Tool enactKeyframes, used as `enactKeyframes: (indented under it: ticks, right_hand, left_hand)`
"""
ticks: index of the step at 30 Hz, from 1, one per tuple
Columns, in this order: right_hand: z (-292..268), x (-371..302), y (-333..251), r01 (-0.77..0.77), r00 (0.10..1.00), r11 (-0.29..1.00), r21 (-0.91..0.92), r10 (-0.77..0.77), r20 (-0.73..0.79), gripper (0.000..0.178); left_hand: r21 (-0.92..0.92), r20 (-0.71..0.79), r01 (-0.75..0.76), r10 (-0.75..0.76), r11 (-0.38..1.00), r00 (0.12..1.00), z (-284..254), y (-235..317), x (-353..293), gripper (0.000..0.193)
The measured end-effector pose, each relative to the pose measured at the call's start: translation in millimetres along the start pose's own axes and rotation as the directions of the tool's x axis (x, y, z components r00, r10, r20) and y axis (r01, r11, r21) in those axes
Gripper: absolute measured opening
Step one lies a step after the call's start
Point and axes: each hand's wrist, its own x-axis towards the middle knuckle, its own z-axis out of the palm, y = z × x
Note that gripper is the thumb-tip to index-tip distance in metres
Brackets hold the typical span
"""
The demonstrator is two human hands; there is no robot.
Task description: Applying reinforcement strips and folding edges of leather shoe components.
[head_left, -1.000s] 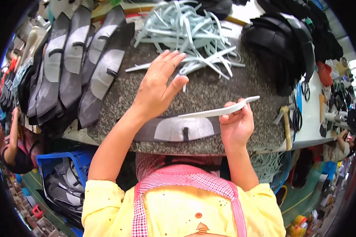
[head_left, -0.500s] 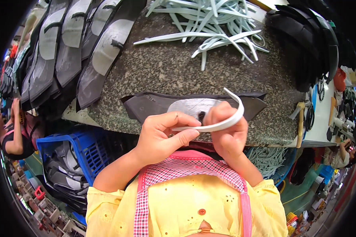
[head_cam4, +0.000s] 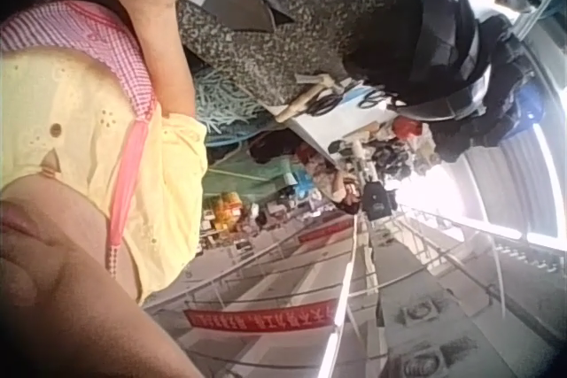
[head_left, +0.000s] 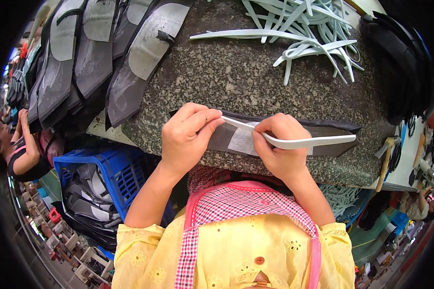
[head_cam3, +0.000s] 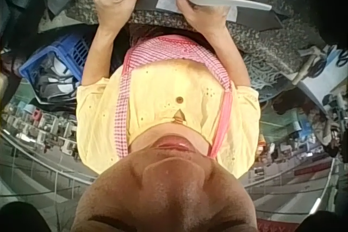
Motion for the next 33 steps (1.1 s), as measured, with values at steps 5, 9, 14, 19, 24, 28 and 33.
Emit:
enactKeyframes:
  ticks: [5,9,14,19,24,28,33]
  right_hand:
    - [6,1,2,-0.007,1.000,0.997,-0.072,0.008,0.010,0.016]
    - [9,3,4,-0.020,1.000,0.993,-0.115,0.022,0.012,0.017]
    - [11,5,5,-0.029,0.999,0.990,-0.140,0.031,0.013,0.018]
    - [16,4,4,-0.047,0.999,0.969,-0.245,0.048,-0.001,0.018]
    - [16,6,6,-0.042,0.999,0.969,-0.242,0.044,0.004,0.018]
    - [5,4,6,-0.048,0.999,0.999,0.004,0.048,0.026,0.014]
    - [-22,-5,7,-0.198,0.974,0.956,0.215,0.216,-0.063,0.014]
  left_hand:
    - [-0.068,0.046,0.099,-0.096,0.993,0.994,1,-6,4,0.014]
    - [-0.116,0.133,0.270,-0.255,0.956,0.958,-2,-3,13,0.018]
    - [-0.122,0.153,0.339,-0.320,0.933,0.935,-2,2,20,0.019]
    - [0.104,0.106,0.295,-0.306,0.950,0.946,-4,6,33,0.018]
    - [0.076,-0.058,-0.131,0.136,0.988,0.989,-2,-9,-2,0.020]
    - [0.074,0.157,-0.331,0.316,0.941,0.936,16,-2,-20,0.028]
    - [0.153,0.206,-0.386,0.353,0.910,0.913,17,-12,-24,0.034]
